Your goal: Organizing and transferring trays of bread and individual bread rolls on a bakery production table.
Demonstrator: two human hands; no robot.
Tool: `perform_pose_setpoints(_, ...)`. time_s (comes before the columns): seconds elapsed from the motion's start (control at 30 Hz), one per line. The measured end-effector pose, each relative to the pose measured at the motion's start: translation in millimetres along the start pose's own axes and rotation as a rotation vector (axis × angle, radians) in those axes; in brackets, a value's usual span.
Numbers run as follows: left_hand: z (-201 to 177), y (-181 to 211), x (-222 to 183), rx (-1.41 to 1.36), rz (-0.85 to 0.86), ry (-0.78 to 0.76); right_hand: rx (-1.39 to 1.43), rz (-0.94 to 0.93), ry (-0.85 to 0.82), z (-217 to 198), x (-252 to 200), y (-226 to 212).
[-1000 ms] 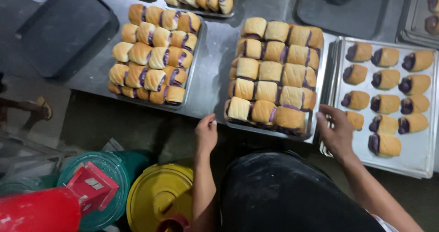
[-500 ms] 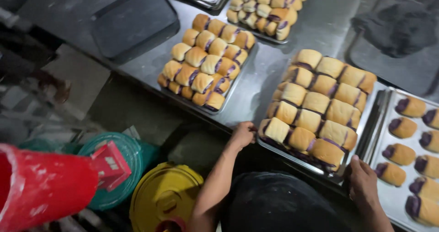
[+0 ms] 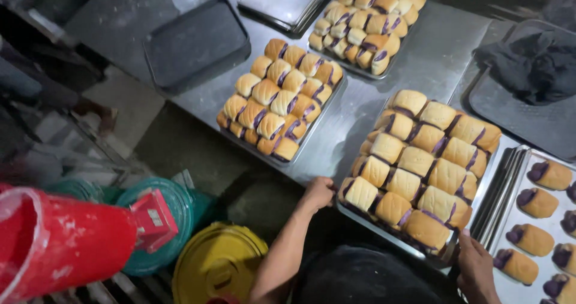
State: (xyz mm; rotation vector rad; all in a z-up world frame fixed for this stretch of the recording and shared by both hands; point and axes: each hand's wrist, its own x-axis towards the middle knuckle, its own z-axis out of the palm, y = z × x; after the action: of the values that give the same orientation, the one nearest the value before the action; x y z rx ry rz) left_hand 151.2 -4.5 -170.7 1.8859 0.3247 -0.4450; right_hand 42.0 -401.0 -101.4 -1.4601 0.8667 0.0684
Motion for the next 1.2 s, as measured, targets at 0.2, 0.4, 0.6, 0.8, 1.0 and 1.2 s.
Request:
perform_pose_setpoints(0.2, -0.8, -5.8, -2.0, -0.059, -0.020, -0.080, -0.063, -0.043, -0.059, -17.3, 6.3, 21.7)
perform_pose_setpoints(0.4, -8.1, 2.5, -15.3, -0.073, -0.089, -0.097, -0.097, -0.042, -0.016, -8.5, -1.7, 13.1)
perform_pose_setpoints(0.6, -15.7, -4.3, -4.4, -0.142, -0.172, -0.208, -0.220, -0.042, 0.077, -0.6, -7.6, -0.5)
perform_pose_setpoints(0.8, -19.3, 8.3, -2.6, -0.125, -0.237, -0.262, -0.055, 0.074, 0.092, 4.3, 17.2, 21.6)
perform_pose_setpoints(1.0, -26.7, 7.3, 11.6, -0.125, -0.165, -0.451, -0.115, 0.094, 0.249, 0.3, 37.6, 32.6)
perform_pose_setpoints(1.2, -36.5, 7.9, 23.4, -0.143, -0.139, -0.591, 0.081, 0.194, 0.243, 9.5, 23.3, 8.4)
